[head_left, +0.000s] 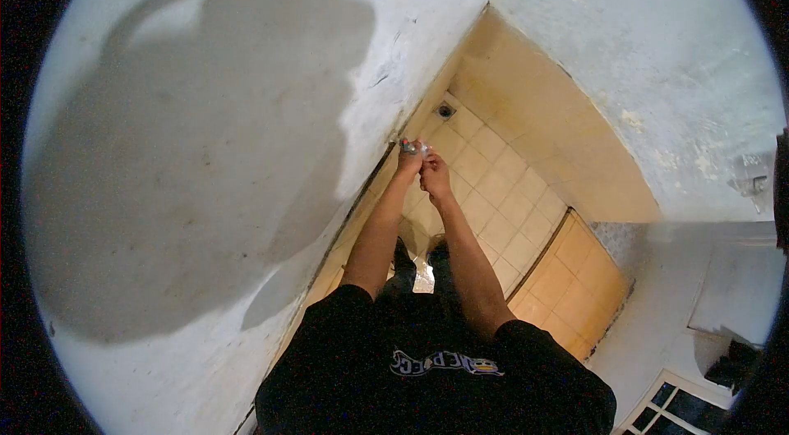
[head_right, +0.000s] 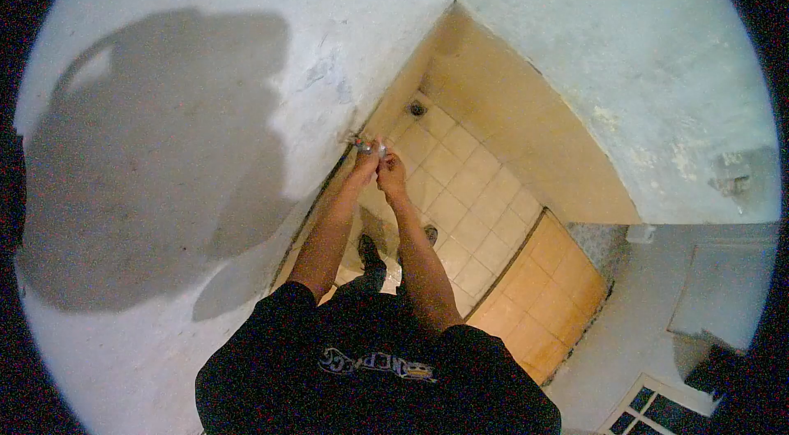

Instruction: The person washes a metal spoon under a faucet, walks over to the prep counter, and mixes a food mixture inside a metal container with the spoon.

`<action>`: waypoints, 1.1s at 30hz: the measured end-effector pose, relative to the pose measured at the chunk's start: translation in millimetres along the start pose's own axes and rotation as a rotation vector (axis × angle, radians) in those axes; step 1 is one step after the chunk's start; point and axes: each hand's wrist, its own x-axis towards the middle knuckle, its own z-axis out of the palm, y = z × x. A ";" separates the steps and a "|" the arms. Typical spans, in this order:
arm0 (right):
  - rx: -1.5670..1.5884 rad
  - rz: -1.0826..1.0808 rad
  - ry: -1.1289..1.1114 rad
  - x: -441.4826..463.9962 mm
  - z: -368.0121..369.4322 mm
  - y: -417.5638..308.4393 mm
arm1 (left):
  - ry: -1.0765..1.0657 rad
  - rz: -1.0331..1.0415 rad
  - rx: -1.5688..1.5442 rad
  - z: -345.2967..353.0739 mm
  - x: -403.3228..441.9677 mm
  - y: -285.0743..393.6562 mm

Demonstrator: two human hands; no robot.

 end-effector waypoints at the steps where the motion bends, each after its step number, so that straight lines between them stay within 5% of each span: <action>1: -0.005 0.022 0.027 0.2 -0.2 -0.3 | -0.118 0.004 -0.311 -3.3 2.6 -9.4; 5: -0.041 -0.017 0.052 10.0 -5.0 5.2 | -0.105 0.033 -0.325 -3.0 -14.1 -0.3; 8: -0.193 -0.121 0.090 17.4 -8.6 10.1 | 0.144 0.032 -0.015 -3.9 -15.5 5.3; 10: -0.601 -0.521 0.233 28.2 -9.2 27.3 | 0.215 -0.079 0.191 7.3 -30.8 27.3; 11: -0.603 -0.521 0.234 21.0 -5.4 17.1 | 0.213 -0.079 0.190 9.8 -31.7 25.7; 13: -0.904 -0.444 0.221 -4.3 6.5 -18.1 | 0.106 -0.011 -0.451 12.8 -33.9 20.7; 17: -0.911 -0.465 0.134 -14.8 5.6 -15.9 | 0.021 0.071 -0.469 -0.4 -7.7 -9.2; 20: -0.815 -0.713 0.166 -22.8 4.0 -11.5 | -0.079 0.054 -0.452 -14.3 -12.0 -6.9; 22: -0.982 -0.792 0.322 -19.7 11.9 -17.3 | 0.045 0.055 -0.432 -10.0 -19.3 -4.8; 27: -0.728 -0.303 0.052 12.8 26.9 -2.0 | 0.214 0.196 -0.654 -8.4 -22.2 3.9; 28: -0.692 -0.195 -0.039 14.2 28.3 -8.3 | 0.301 0.056 -0.508 -40.0 37.0 -46.4; 31: -0.635 -0.321 0.028 49.8 34.4 27.5 | 0.121 0.024 -0.645 -46.1 28.1 -48.7; 33: -0.584 -0.325 0.041 49.7 40.0 21.1 | 0.086 0.346 -0.236 -32.6 -17.1 -27.1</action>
